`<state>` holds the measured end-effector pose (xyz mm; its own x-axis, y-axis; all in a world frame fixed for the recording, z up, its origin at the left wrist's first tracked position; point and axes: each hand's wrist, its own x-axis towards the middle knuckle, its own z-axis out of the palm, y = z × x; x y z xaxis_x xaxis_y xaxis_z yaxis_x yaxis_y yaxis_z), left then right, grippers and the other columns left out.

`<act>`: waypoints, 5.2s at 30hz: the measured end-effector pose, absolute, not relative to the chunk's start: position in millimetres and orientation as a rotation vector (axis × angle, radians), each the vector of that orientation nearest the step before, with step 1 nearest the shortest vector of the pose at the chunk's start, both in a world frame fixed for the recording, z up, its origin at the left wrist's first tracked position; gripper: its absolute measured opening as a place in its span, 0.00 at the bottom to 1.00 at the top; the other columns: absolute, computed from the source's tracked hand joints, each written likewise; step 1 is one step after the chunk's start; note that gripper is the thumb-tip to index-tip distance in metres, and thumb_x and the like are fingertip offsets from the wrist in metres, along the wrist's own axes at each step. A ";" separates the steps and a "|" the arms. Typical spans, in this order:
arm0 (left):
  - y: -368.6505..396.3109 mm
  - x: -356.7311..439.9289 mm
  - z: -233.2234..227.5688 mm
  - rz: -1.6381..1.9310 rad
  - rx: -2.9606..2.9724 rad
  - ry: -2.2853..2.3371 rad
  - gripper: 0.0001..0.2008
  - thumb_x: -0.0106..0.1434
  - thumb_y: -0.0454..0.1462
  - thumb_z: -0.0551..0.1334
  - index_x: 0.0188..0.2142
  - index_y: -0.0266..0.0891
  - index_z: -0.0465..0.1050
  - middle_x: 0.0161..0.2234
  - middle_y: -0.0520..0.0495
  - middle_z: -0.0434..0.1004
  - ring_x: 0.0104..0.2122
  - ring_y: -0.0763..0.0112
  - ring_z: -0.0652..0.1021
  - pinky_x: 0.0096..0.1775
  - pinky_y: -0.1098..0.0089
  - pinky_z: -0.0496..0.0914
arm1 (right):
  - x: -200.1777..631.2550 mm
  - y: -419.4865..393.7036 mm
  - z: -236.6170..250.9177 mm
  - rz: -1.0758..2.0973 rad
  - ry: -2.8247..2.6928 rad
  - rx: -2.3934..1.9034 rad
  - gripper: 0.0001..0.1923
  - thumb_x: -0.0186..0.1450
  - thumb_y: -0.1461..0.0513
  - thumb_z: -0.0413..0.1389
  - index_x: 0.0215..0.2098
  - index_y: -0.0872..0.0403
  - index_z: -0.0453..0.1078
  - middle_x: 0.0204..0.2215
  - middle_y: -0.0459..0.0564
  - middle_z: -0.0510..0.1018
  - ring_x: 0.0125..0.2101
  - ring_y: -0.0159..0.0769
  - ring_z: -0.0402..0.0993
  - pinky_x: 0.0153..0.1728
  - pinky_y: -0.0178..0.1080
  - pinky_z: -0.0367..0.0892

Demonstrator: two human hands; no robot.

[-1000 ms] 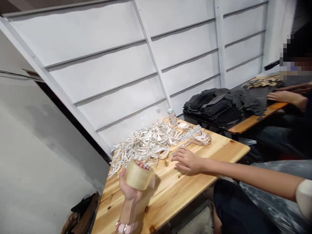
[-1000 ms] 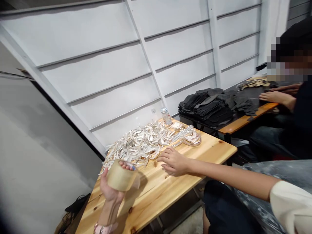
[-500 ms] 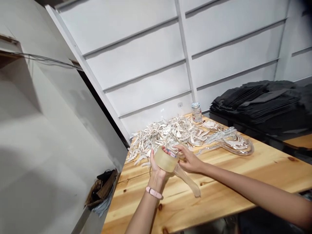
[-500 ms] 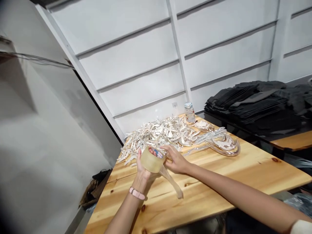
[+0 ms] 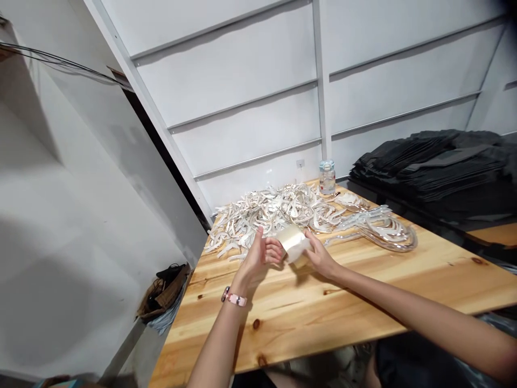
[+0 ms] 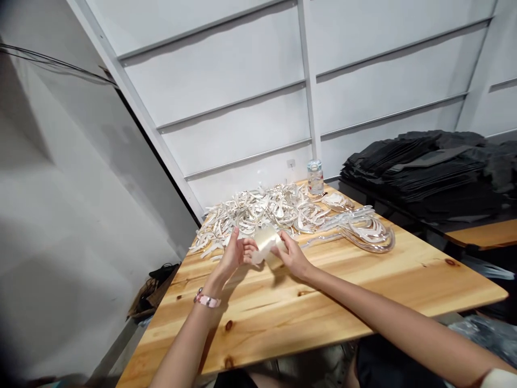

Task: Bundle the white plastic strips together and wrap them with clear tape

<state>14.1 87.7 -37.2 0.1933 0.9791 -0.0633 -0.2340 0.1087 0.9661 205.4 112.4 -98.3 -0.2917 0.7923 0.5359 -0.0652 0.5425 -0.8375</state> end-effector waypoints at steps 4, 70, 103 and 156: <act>82.4 19.5 -36.7 1.381 1.190 0.925 0.13 0.48 0.40 0.74 0.25 0.37 0.72 0.22 0.54 0.69 0.22 0.78 0.70 0.26 0.79 0.64 | 206.5 111.2 -90.8 1.036 -1.517 -0.718 0.17 0.64 0.48 0.55 0.36 0.52 0.59 0.27 0.43 0.67 0.27 0.34 0.66 0.26 0.35 0.63; 82.4 14.3 -27.6 1.714 1.055 0.810 0.09 0.55 0.39 0.66 0.29 0.39 0.66 0.21 0.56 0.68 0.19 0.77 0.69 0.25 0.74 0.65 | 199.9 74.6 -67.6 0.508 -2.377 -0.665 0.22 0.61 0.56 0.59 0.52 0.53 0.64 0.43 0.55 0.76 0.41 0.46 0.70 0.46 0.49 0.61; 87.8 10.1 -30.1 1.967 1.292 1.114 0.07 0.57 0.40 0.60 0.26 0.40 0.70 0.23 0.53 0.66 0.23 0.73 0.65 0.25 0.75 0.59 | 211.3 91.9 -61.5 0.723 -1.819 -0.730 0.10 0.69 0.56 0.52 0.39 0.51 0.72 0.36 0.47 0.79 0.38 0.37 0.75 0.40 0.37 0.64; 84.2 18.6 -38.9 2.135 1.298 1.081 0.08 0.59 0.39 0.59 0.26 0.39 0.68 0.23 0.53 0.64 0.23 0.74 0.63 0.26 0.74 0.58 | 210.6 89.7 -55.4 0.628 -1.714 -0.662 0.05 0.64 0.59 0.59 0.32 0.52 0.74 0.30 0.49 0.75 0.33 0.37 0.69 0.30 0.36 0.61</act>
<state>18.6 84.2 -38.9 -0.4783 0.6815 0.5539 0.0432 -0.6117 0.7899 210.6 89.7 -55.4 -0.2045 0.7116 0.6721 0.1085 0.6989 -0.7069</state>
